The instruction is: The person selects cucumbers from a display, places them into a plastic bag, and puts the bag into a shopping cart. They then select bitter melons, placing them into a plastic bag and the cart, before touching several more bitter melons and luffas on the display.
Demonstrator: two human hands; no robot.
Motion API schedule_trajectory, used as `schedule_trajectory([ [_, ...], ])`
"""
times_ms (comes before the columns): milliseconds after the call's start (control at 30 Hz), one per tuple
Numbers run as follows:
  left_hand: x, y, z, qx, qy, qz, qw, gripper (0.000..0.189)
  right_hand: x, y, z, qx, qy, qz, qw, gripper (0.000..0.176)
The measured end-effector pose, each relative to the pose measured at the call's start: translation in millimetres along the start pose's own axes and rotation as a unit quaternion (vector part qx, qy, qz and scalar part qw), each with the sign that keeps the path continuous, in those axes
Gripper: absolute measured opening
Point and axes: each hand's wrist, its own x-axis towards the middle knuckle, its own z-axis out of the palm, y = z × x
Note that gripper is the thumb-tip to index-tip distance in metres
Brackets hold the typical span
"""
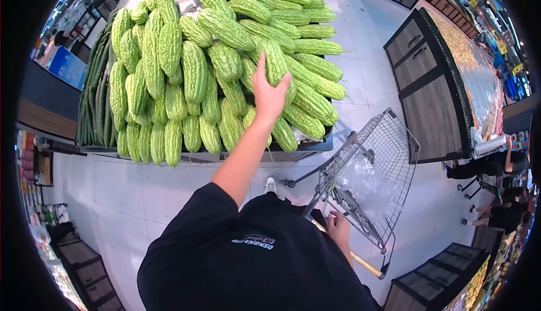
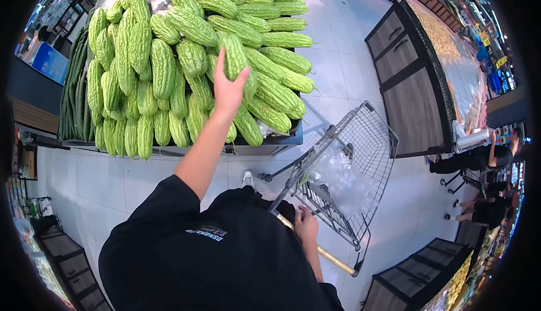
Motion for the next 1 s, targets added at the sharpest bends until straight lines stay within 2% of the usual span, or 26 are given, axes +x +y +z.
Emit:
schedule_trajectory([
  [33,9,2,11,0.002,0.023,0.001,1.0,0.087,-2,0,-9,-0.001,0.0,-0.002,1.0,0.032],
  [100,26,5,29,0.007,0.045,-0.007,0.999,0.088,-11,7,-23,0.019,0.011,0.086,0.996,0.023],
  [133,34,5,38,0.013,0.067,-0.015,0.998,0.09,-14,20,-26,0.019,0.01,0.085,0.996,0.023],
  [167,42,5,46,0.02,0.089,-0.025,0.995,0.091,-19,36,-32,-0.03,0.14,-0.007,0.99,0.02],
  [200,50,-1,55,0.051,0.101,-0.021,0.993,0.095,-21,51,-39,-0.077,0.266,-0.101,0.955,0.019],
  [267,60,-6,67,0.089,0.114,-0.045,0.989,0.096,-21,74,-69,-0.132,0.336,-0.058,0.931,0.024],
  [300,63,-8,72,0.125,0.121,-0.069,0.982,0.097,-16,105,-81,-0.152,0.41,-0.048,0.898,0.027],
  [333,67,-12,76,0.142,0.133,-0.08,0.978,0.098,-10,134,-100,-0.117,0.429,0.061,0.894,0.031],
  [400,70,-13,84,0.176,0.152,-0.083,0.969,0.098,4,169,-139,-0.203,0.416,0.215,0.86,0.043],
  [433,71,-13,88,0.204,0.167,-0.089,0.96,0.098,22,231,-140,-0.106,0.365,0.263,0.887,0.044],
  [500,75,-14,98,0.227,0.181,-0.093,0.952,0.098,56,360,-140,0.067,0.257,0.381,0.886,0.047],
  [533,76,-18,103,0.264,0.204,-0.09,0.938,0.098,69,352,-154,0.067,0.255,0.375,0.889,0.047],
  [600,77,-25,113,0.319,0.246,-0.074,0.912,0.094,93,337,-175,-0.1,0.13,0.334,0.928,0.058],
  [633,78,-25,114,0.321,0.255,-0.073,0.909,0.094,100,324,-182,-0.099,0.128,0.326,0.932,0.058],
  [700,82,-21,116,0.349,0.26,-0.106,0.894,0.088,113,296,-194,-0.196,0.168,0.301,0.918,0.051],
  [767,80,-17,118,0.367,0.264,-0.102,0.886,0.084,136,281,-217,-0.184,0.144,0.31,0.922,0.052],
  [833,81,-14,121,0.398,0.246,-0.121,0.875,0.083,159,285,-228,-0.122,0.166,0.335,0.919,0.053],
  [1000,75,-9,126,0.437,0.223,-0.152,0.858,0.085,216,293,-258,-0.139,0.19,0.278,0.931,0.051],
])
